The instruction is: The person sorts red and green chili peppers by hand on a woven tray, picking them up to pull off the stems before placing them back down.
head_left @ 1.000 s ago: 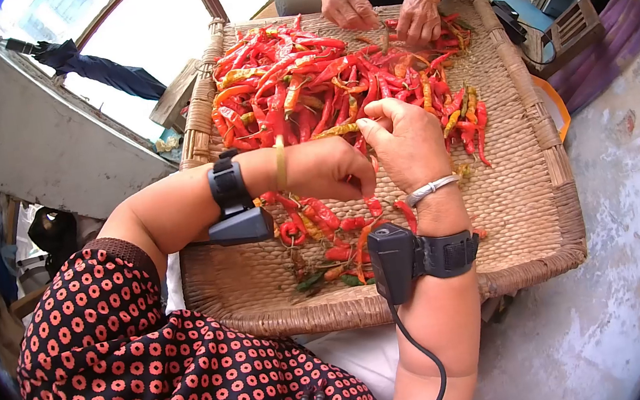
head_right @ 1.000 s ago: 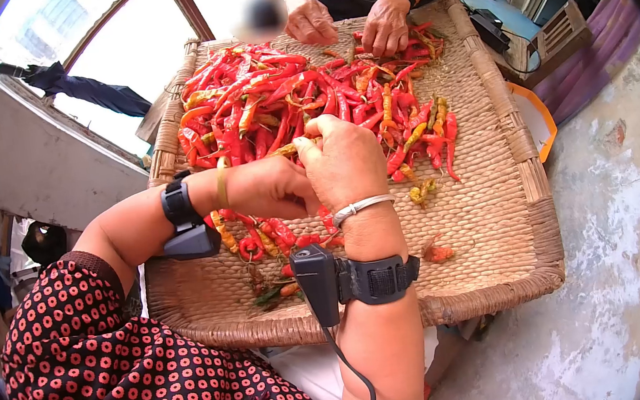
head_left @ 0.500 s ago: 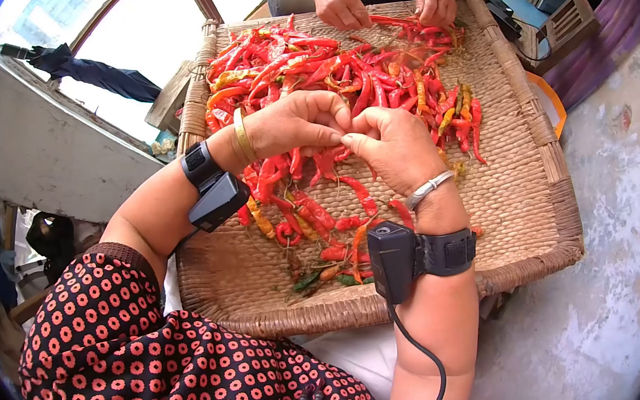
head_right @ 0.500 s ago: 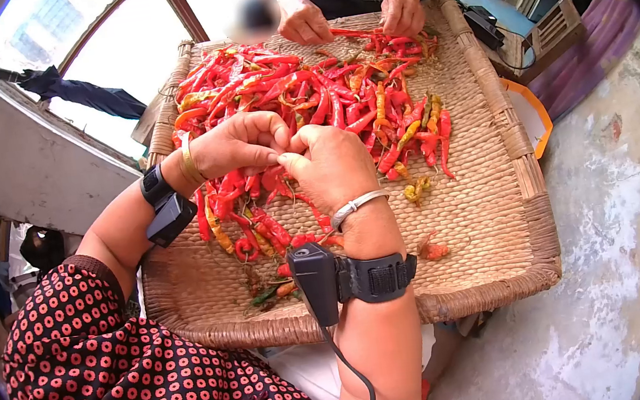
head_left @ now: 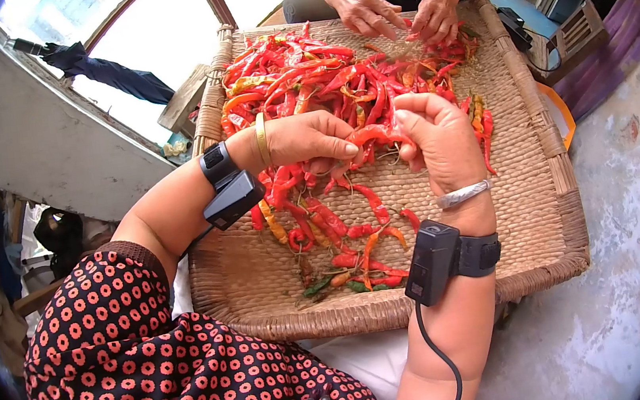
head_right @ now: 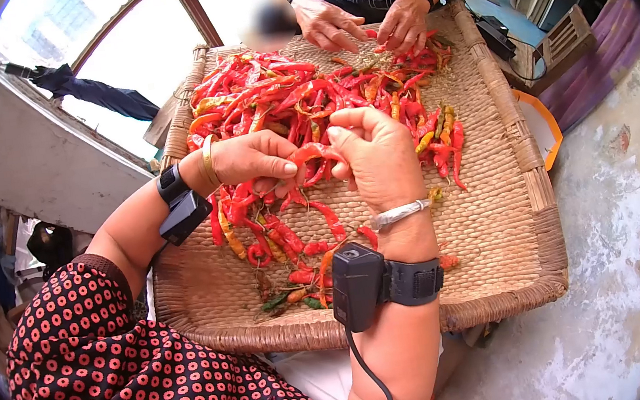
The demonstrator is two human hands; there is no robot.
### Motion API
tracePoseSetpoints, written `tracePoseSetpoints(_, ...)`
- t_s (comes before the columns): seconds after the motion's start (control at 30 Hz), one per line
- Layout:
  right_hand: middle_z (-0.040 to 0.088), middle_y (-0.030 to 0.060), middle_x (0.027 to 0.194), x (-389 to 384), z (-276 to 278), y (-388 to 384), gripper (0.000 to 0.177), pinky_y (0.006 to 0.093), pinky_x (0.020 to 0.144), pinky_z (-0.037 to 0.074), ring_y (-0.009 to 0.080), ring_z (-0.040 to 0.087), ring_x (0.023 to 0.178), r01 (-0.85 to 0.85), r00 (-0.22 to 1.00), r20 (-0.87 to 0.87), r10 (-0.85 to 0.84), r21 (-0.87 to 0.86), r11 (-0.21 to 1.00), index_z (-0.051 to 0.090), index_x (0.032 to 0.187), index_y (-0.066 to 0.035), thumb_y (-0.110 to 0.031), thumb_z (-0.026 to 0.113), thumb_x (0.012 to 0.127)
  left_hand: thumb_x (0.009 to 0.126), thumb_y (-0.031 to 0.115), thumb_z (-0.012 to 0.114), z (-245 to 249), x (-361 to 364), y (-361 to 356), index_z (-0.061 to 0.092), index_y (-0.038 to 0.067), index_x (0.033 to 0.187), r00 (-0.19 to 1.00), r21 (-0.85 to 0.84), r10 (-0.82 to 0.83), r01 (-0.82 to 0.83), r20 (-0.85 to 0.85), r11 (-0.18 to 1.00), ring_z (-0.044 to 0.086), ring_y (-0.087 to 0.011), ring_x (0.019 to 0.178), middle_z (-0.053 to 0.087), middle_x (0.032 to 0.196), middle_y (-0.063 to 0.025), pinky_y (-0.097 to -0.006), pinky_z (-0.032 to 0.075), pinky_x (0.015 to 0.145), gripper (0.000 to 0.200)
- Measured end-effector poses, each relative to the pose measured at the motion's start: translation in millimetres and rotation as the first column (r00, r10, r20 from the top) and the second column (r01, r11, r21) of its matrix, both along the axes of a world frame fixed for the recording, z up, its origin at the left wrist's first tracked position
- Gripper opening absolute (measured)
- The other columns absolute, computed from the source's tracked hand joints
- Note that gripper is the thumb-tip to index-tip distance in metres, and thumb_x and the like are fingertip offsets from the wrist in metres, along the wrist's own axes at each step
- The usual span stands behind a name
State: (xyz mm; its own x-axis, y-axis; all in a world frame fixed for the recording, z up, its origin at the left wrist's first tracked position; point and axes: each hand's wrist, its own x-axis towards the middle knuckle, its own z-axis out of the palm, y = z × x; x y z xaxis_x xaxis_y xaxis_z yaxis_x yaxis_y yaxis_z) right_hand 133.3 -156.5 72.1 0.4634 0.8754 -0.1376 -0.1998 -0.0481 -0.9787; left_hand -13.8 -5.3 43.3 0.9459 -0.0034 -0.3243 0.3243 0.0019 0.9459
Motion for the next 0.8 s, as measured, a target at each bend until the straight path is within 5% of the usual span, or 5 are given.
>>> tracePoseSetpoints(0.2,0.059,0.0026,0.072,7,-6,4,0.016,0.0166,0.043,0.041,0.0055,0.055,0.054,0.327,0.945,-0.078,-0.318,0.224,0.918,0.058,0.096,-0.001,-0.010,0.057,0.083,0.090,0.021,0.048,-5,19,7,0.047,0.000,0.114,0.852,-0.299,0.471,-0.399,0.228,0.867,0.052,-0.0055,0.069,0.058,0.092,-0.0059,-0.0190,0.047,0.060,0.032)
tracePoseSetpoints(0.27,0.059,0.0027,0.073,6,-5,4,0.015,0.0166,0.043,0.041,0.0056,0.055,0.054,0.300,0.954,-0.042,-0.297,0.164,0.940,0.058,0.095,-0.001,-0.010,0.057,0.084,0.090,0.020,0.049,-10,19,3,0.050,0.000,0.113,0.890,0.173,0.333,-0.397,0.311,0.901,0.055,-0.0092,0.072,0.059,0.095,-0.0042,-0.0234,0.048,0.060,0.031)
tracePoseSetpoints(0.33,0.059,0.0017,0.072,4,-5,5,0.014,0.0164,0.043,0.040,0.0053,0.054,0.053,0.287,0.958,-0.013,-0.288,0.145,0.947,0.059,0.094,-0.002,-0.012,0.056,0.084,0.078,0.020,0.062,-18,16,2,0.059,0.005,0.101,0.946,0.804,-0.093,-0.208,0.310,0.556,0.058,-0.0170,0.076,0.059,0.099,-0.0070,-0.0316,0.048,0.063,0.027)
tracePoseSetpoints(0.6,0.059,0.0000,0.068,-7,-10,8,0.013,0.0183,0.045,0.041,0.0053,0.053,0.054,0.170,0.962,0.212,-0.174,0.037,0.985,0.063,0.087,-0.001,-0.012,0.058,0.083,0.070,0.025,0.064,-32,24,-15,0.056,0.009,0.099,0.996,0.996,-0.085,-0.016,0.009,-0.084,0.059,-0.0238,0.069,0.052,0.090,-0.0063,-0.0349,0.048,0.059,0.035)
tracePoseSetpoints(0.8,0.063,0.0132,0.079,-3,-24,7,0.020,0.0329,0.066,0.048,0.0214,0.061,0.068,-0.021,0.713,0.693,0.107,-0.131,0.991,0.062,0.092,-0.001,-0.010,0.062,0.074,0.073,0.018,0.063,-18,14,-10,0.062,0.004,0.083,0.950,0.886,-0.138,-0.199,0.279,0.419,0.060,-0.0223,0.065,0.060,0.073,-0.0087,-0.0310,0.047,0.056,0.017)
